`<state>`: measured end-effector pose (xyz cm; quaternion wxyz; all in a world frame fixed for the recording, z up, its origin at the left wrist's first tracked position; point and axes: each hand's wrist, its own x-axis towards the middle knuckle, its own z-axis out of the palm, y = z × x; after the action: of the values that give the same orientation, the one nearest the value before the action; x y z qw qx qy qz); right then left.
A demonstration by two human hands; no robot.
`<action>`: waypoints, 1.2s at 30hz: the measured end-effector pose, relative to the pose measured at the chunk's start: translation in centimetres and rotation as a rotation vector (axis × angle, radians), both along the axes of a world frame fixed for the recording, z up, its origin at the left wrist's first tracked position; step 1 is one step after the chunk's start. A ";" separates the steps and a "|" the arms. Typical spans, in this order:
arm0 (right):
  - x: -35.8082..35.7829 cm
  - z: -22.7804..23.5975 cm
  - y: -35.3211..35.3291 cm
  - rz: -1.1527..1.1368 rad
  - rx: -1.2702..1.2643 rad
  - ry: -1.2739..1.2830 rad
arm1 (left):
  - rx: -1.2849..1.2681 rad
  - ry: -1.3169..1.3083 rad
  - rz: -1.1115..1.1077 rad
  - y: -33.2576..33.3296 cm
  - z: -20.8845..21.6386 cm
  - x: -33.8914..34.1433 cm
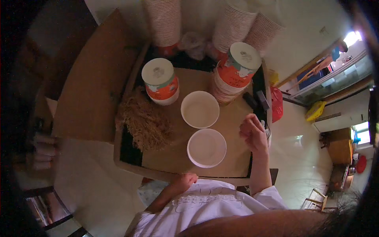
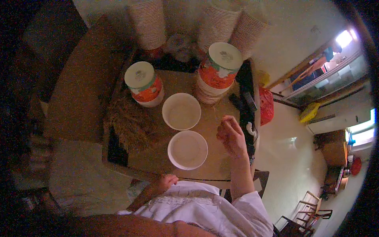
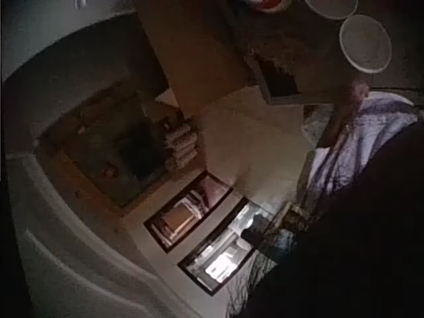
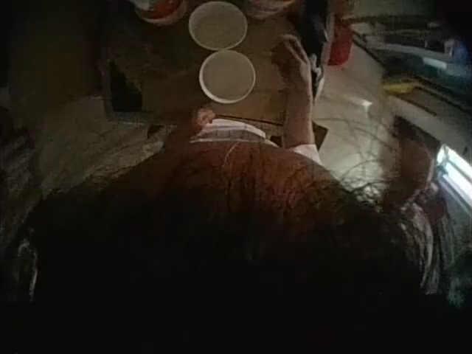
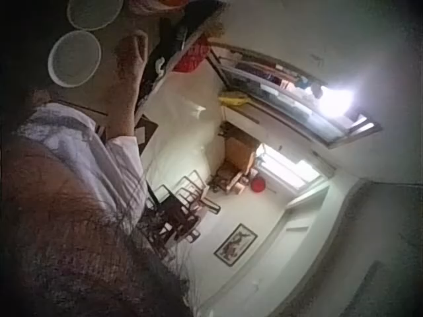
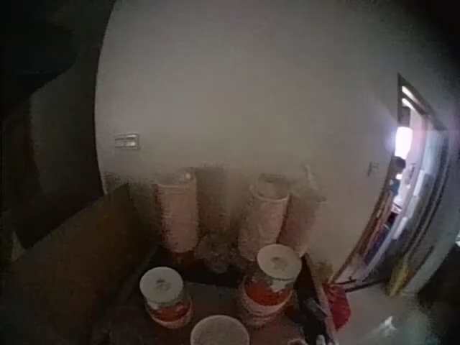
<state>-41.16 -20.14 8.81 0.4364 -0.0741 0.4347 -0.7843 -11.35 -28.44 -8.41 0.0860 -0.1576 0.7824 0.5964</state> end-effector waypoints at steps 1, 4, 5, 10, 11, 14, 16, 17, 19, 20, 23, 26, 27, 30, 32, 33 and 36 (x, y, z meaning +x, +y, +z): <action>-0.2 -0.3 0.3 -0.004 -0.001 -0.002 | -0.001 -0.002 -0.004 0.1 -0.1 0.0; -0.5 -1.5 1.3 -0.058 0.006 0.055 | 0.050 -0.069 -0.093 -0.1 -0.1 -0.4; -0.5 -2.1 1.8 -0.035 0.063 0.092 | -0.090 0.085 -0.084 -0.8 0.8 -1.2; -0.7 0.3 4.8 -0.048 0.139 0.311 | -0.163 0.156 0.167 -4.9 3.3 -7.1; -0.6 0.8 5.8 -0.056 0.146 0.308 | -0.318 0.266 0.130 -5.5 4.9 -8.7; -0.6 1.6 8.6 -0.010 0.107 0.330 | -0.638 0.583 -0.018 -5.7 8.7 -13.4; -0.9 0.1 10.4 0.037 0.158 0.335 | -0.705 0.678 -0.069 -4.3 7.9 -16.7; -0.9 -0.1 10.9 0.078 0.207 0.342 | -0.774 0.779 -0.125 -3.4 7.1 -18.0; -0.6 -0.3 10.7 0.039 0.196 0.321 | -0.820 0.614 -0.314 -2.1 5.3 -19.7; -0.6 -0.3 10.4 0.011 0.179 0.304 | -0.870 0.441 -0.489 -1.8 4.1 -20.3; -0.9 -0.7 10.7 -0.099 0.246 0.272 | -0.794 0.204 -0.554 -1.8 -1.3 -20.9; -0.1 -4.7 12.6 -0.092 0.434 0.290 | -0.732 0.333 -0.257 -3.5 2.2 -17.0; 1.2 -7.2 12.3 -0.181 0.461 0.058 | -0.731 0.331 -0.266 -4.3 3.3 -16.2; 6.6 -17.6 14.8 0.241 0.750 0.338 | -0.766 0.135 -0.164 -6.7 3.9 -13.9; 10.5 -18.5 14.0 0.512 0.802 1.291 | -0.693 0.066 0.052 -8.1 0.2 -10.7; 11.7 -19.0 14.1 0.654 0.848 1.337 | -0.611 0.073 0.222 -8.6 -1.4 -9.6; 13.3 -18.4 14.0 0.827 0.855 1.388 | -0.527 0.103 0.346 -10.2 2.0 -8.5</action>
<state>-27.88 -6.19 -9.60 0.3136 -0.5109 0.7918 -0.1170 -19.83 -38.61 -6.44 -0.1001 -0.2748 0.8748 0.3862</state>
